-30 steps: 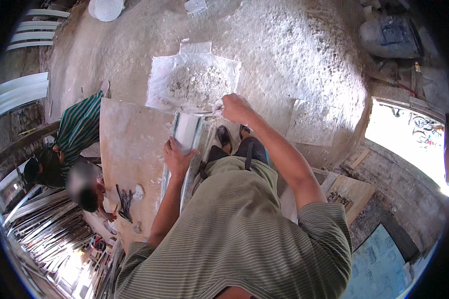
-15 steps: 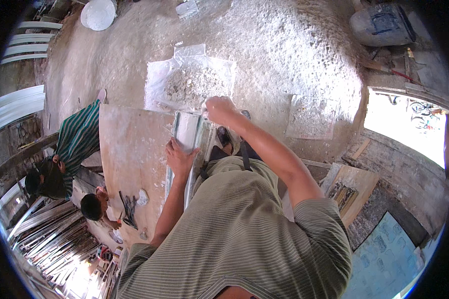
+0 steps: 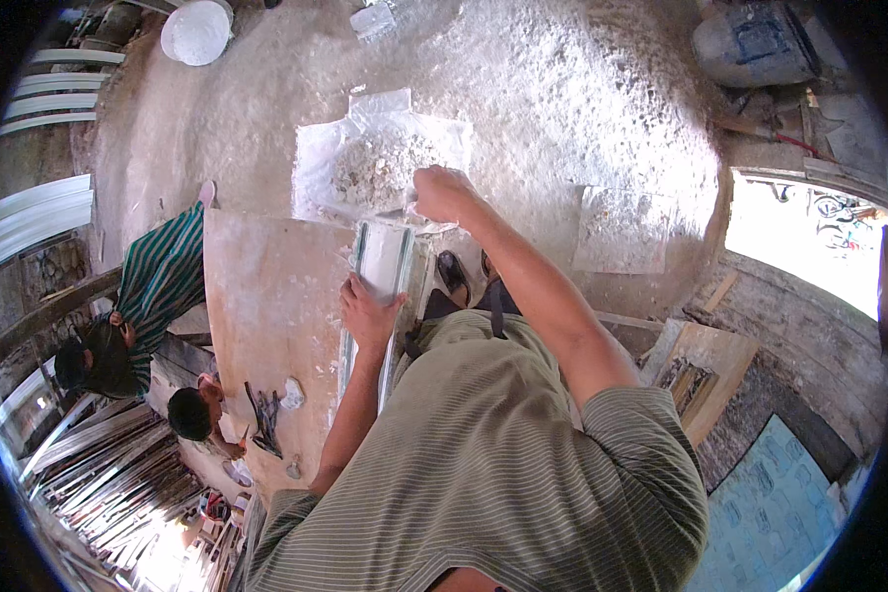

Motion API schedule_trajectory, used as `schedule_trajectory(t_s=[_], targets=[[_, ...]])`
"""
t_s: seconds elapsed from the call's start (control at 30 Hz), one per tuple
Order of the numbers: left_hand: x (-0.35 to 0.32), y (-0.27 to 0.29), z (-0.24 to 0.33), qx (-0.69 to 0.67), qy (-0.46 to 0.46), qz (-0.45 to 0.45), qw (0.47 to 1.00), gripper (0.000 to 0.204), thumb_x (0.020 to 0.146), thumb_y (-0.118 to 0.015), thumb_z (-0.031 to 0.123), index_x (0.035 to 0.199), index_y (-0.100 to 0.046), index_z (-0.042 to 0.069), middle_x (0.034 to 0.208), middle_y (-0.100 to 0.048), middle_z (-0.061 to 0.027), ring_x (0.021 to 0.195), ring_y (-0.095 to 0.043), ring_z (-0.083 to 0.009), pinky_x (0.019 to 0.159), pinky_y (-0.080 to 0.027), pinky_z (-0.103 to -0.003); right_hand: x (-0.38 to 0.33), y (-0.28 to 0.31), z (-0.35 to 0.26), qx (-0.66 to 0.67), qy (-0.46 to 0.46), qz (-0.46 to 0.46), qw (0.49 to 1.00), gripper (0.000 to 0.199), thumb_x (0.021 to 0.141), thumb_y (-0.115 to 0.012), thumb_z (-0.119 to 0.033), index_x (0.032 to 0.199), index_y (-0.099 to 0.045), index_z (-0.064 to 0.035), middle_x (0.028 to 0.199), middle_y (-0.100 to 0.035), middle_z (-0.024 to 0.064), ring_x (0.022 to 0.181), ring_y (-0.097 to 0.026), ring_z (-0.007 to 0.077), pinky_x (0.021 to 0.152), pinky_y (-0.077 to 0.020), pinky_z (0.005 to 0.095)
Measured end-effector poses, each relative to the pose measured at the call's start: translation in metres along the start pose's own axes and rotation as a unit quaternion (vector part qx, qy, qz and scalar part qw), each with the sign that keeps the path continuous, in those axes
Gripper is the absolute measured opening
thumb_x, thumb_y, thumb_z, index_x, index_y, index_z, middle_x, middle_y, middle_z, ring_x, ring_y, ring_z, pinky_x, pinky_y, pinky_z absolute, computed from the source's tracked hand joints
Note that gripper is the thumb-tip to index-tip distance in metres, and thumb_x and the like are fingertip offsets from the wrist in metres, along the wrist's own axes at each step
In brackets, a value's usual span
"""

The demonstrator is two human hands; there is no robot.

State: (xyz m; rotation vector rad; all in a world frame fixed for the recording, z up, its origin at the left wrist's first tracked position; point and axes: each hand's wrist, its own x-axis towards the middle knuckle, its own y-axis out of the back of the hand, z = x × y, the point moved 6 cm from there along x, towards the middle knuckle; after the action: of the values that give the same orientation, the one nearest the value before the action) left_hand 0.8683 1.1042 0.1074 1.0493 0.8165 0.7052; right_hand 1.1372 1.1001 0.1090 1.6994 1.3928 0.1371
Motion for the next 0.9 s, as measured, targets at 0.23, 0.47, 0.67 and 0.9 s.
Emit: schedule_trajectory(t_s=[0.23,0.47,0.67,0.9], targets=[[0.000,0.001,0.000,0.009,0.009,-0.010,1.000,0.102,0.060,-0.087,0.041,0.135,-0.038,-0.009,0.129,-0.047,-0.0245,0.119,-0.047,-0.0408,0.097,-0.042,-0.048,-0.003,0.003,0.003,0.032,-0.018,-0.018,0.999,0.025,0.075,-0.067,-0.017,0.088,-0.068,0.0039,0.091,-0.068,0.0258,0.089,-0.067,0.0400,0.078,-0.0533,0.0468],[0.000,-0.001,0.001,-0.002,0.018,-0.022,1.000,0.104,0.059,-0.087,0.042,0.136,-0.038,-0.007,0.131,-0.047,-0.0251,0.120,-0.047,-0.0417,0.096,-0.043,-0.048,-0.002,-0.031,-0.003,-0.045,0.012,-0.043,0.998,0.019,0.073,-0.064,-0.008,0.089,-0.070,0.0008,0.091,-0.069,0.0220,0.086,-0.068,0.0377,0.073,-0.0550,0.0457],[-0.002,-0.005,-0.006,0.006,0.011,-0.012,1.000,0.105,0.058,-0.087,0.044,0.137,-0.038,-0.005,0.131,-0.047,-0.0239,0.120,-0.047,-0.0411,0.095,-0.045,-0.048,-0.009,-0.020,-0.015,-0.019,0.010,-0.002,1.000,0.018,0.072,-0.064,-0.009,0.086,-0.071,0.0001,0.090,-0.069,0.0221,0.083,-0.068,0.0380,0.072,-0.0548,0.0468],[0.001,0.001,-0.002,0.006,-0.001,-0.001,1.000,0.104,0.060,-0.086,0.044,0.136,-0.039,-0.008,0.131,-0.047,-0.0245,0.120,-0.046,-0.0417,0.099,-0.042,-0.049,-0.020,-0.042,0.033,-0.011,-0.017,0.059,0.998,0.017,0.072,-0.063,-0.005,0.085,-0.070,0.0033,0.086,-0.068,0.0241,0.083,-0.068,0.0389,0.070,-0.0543,0.0468]])
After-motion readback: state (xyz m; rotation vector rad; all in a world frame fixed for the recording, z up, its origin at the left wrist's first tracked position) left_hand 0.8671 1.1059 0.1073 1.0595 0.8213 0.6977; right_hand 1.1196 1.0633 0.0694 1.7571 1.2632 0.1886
